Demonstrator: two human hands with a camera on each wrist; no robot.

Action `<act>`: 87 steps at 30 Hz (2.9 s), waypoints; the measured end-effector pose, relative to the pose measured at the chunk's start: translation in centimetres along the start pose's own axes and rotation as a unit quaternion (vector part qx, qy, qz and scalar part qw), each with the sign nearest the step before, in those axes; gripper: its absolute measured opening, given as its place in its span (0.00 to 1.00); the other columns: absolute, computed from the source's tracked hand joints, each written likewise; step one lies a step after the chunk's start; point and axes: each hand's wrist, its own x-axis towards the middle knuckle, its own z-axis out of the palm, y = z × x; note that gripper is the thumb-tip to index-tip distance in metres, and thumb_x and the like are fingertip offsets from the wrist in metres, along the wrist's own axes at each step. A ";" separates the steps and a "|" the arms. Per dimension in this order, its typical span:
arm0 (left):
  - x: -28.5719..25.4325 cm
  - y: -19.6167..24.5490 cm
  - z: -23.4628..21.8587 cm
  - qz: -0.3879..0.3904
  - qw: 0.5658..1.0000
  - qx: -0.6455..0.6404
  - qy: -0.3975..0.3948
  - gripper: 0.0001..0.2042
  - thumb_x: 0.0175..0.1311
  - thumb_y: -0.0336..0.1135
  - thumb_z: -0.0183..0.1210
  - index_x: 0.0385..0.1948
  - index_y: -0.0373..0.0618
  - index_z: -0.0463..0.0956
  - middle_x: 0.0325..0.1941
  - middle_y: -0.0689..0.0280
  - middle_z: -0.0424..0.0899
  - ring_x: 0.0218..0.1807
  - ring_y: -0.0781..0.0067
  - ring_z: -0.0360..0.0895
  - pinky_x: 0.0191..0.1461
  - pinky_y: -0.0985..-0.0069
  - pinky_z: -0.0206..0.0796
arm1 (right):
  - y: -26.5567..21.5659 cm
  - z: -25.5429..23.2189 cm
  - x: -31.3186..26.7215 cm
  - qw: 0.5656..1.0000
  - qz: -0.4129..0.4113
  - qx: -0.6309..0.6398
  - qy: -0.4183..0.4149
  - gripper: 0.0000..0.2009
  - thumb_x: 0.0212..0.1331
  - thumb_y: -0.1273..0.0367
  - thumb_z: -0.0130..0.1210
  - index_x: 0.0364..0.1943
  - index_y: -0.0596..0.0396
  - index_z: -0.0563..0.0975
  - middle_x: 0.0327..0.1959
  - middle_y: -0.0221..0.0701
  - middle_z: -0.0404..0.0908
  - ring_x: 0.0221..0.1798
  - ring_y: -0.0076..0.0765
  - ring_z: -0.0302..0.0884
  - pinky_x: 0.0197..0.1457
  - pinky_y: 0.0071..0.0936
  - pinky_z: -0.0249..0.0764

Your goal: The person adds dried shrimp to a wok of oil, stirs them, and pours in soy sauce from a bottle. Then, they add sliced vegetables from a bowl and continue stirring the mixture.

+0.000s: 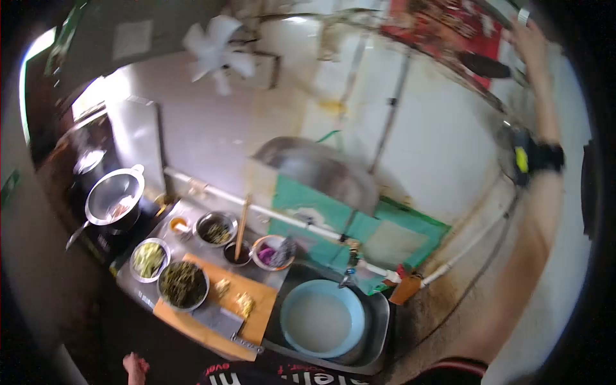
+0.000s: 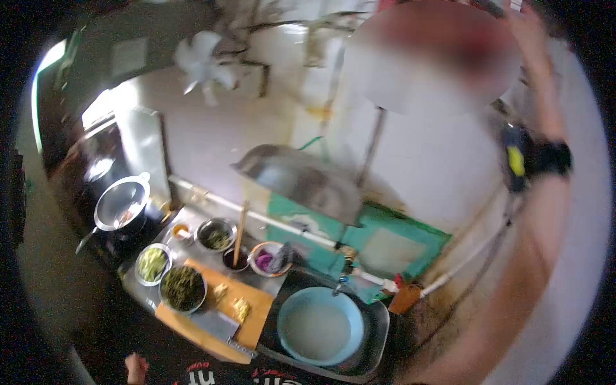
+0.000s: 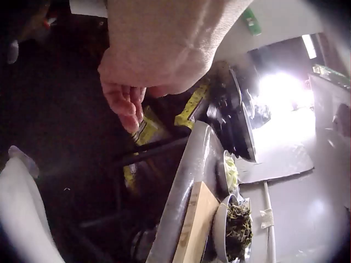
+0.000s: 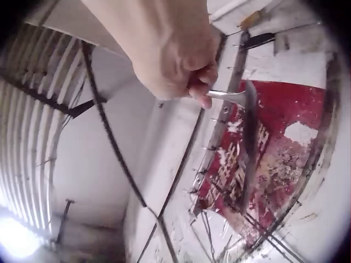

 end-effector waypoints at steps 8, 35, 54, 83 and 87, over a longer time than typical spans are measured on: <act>-2.7 4.3 1.1 0.000 0.989 0.019 -0.146 0.06 0.59 0.33 0.48 0.31 0.40 0.65 0.14 0.60 0.70 0.08 0.68 0.65 0.08 0.73 0.60 | -9.5 -7.0 -8.6 0.893 0.272 0.219 -0.283 0.02 0.56 0.79 0.48 0.28 0.61 0.71 0.23 0.34 0.73 0.11 0.15 0.54 0.11 0.11 0.48; 22.0 22.1 -13.7 0.017 0.957 0.031 -0.288 0.12 0.65 0.40 0.44 0.40 0.40 0.68 0.23 0.63 0.77 0.18 0.73 0.74 0.17 0.82 0.63 | -36.0 50.1 -46.8 0.732 0.380 0.399 -0.401 0.12 0.56 0.63 0.50 0.32 0.60 0.71 0.34 0.46 0.78 0.30 0.40 0.81 0.30 0.24 0.79; 28.5 43.2 11.2 -0.011 0.720 0.267 -0.640 0.16 0.61 0.46 0.53 0.33 0.41 0.65 0.12 0.68 0.69 0.09 0.79 0.66 0.11 0.81 0.59 | -34.9 80.5 -53.8 0.674 0.382 0.111 -0.623 0.25 0.51 0.49 0.54 0.32 0.62 0.68 0.19 0.36 0.75 0.17 0.32 0.77 0.15 0.21 0.75; 34.1 48.1 12.0 -0.075 0.633 0.267 -0.723 0.13 0.63 0.43 0.50 0.32 0.42 0.62 0.11 0.69 0.66 0.07 0.78 0.63 0.08 0.80 0.56 | -43.1 69.9 -57.4 0.796 0.092 0.174 -0.572 0.03 0.48 0.75 0.57 0.27 0.57 0.74 0.29 0.33 0.80 0.38 0.32 0.79 0.41 0.28 0.72; 34.0 47.8 12.0 -0.082 0.634 0.271 -0.719 0.13 0.63 0.43 0.50 0.28 0.44 0.61 0.10 0.68 0.66 0.07 0.77 0.63 0.08 0.81 0.55 | -45.3 65.9 -58.0 0.741 0.139 0.157 -0.638 0.04 0.43 0.77 0.56 0.24 0.55 0.73 0.37 0.44 0.78 0.45 0.44 0.78 0.37 0.29 0.73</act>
